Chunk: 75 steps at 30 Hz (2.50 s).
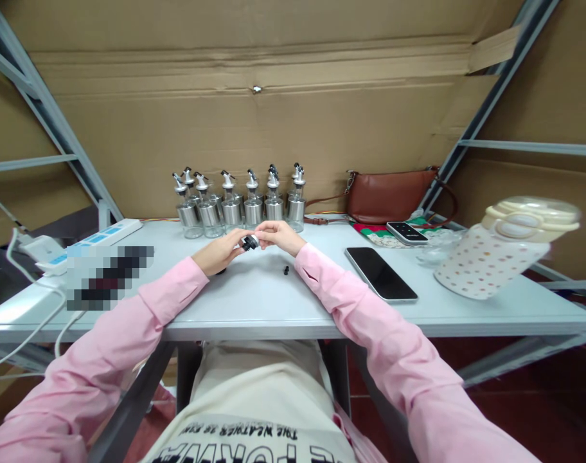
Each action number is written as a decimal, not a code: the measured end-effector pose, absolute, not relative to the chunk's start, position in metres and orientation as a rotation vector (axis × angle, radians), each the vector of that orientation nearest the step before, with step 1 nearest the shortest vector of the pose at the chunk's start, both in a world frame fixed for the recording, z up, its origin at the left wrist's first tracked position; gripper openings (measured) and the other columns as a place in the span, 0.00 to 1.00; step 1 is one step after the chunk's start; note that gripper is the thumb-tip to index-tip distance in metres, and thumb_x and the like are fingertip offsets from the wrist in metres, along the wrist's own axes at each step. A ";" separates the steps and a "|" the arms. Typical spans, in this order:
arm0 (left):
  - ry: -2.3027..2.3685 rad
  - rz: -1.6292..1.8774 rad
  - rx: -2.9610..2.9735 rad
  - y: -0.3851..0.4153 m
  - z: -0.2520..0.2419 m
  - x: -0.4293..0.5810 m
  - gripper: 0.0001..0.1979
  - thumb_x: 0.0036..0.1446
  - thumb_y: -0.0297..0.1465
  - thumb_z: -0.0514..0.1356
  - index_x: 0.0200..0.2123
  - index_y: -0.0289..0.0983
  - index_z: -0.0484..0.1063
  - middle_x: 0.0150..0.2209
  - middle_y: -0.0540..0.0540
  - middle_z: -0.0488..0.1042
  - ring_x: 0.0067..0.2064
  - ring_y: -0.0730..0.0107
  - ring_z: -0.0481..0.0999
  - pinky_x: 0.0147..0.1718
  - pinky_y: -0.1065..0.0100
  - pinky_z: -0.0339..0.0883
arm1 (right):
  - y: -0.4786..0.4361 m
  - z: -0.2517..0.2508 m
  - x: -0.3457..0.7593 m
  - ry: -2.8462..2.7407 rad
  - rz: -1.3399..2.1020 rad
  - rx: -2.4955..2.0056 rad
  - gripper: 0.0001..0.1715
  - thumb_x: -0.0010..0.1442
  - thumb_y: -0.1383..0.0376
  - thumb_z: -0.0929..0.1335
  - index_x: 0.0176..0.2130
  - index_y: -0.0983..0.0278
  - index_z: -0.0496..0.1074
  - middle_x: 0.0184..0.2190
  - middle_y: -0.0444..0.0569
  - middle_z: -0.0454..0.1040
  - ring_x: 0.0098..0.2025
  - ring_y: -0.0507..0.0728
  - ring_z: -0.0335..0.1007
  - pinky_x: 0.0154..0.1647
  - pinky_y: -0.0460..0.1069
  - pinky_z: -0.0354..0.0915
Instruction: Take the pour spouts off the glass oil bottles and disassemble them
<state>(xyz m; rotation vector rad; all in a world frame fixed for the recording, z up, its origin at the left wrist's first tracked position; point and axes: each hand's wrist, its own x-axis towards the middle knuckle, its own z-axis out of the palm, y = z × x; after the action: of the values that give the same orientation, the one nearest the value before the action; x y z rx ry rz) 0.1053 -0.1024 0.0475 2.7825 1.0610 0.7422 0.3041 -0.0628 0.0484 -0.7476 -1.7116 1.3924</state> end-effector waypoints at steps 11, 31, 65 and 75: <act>1.064 0.776 2.787 -0.100 0.047 0.104 0.18 0.58 0.27 0.49 0.52 0.35 0.57 0.47 0.40 0.66 0.42 0.66 0.70 0.44 0.64 0.64 | -0.066 0.049 0.301 -1.710 1.368 -0.742 0.21 0.39 0.54 0.74 0.28 0.66 0.70 0.16 0.41 0.70 0.20 0.49 0.66 0.27 0.46 0.63; 1.010 0.855 2.780 -0.099 0.045 0.103 0.16 0.57 0.27 0.49 0.50 0.34 0.60 0.42 0.42 0.66 0.39 0.69 0.67 0.43 0.66 0.63 | -0.064 0.046 0.297 -1.763 1.397 -0.745 0.21 0.42 0.52 0.72 0.29 0.65 0.68 0.16 0.39 0.66 0.19 0.47 0.63 0.25 0.46 0.61; 1.452 0.755 2.698 -0.103 0.047 0.106 0.09 0.52 0.36 0.49 0.28 0.36 0.62 0.27 0.50 0.68 0.30 0.70 0.67 0.34 0.66 0.54 | -0.080 0.041 0.285 -1.936 1.029 -0.732 0.18 0.41 0.66 0.68 0.36 0.65 0.65 0.27 0.44 0.74 0.29 0.50 0.71 0.35 0.47 0.66; 1.372 0.897 2.696 -0.103 0.046 0.108 0.09 0.44 0.35 0.51 0.20 0.36 0.58 0.19 0.54 0.63 0.24 0.75 0.62 0.35 0.66 0.52 | -0.086 0.044 0.286 -2.010 0.977 -0.674 0.14 0.40 0.67 0.68 0.31 0.65 0.64 0.25 0.43 0.73 0.28 0.51 0.70 0.35 0.47 0.66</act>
<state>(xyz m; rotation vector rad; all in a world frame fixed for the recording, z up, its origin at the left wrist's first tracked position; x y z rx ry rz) 0.1082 -0.1033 0.0464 2.6961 1.3718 0.8969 0.2861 -0.0864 0.0444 -0.6738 -2.0102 0.9773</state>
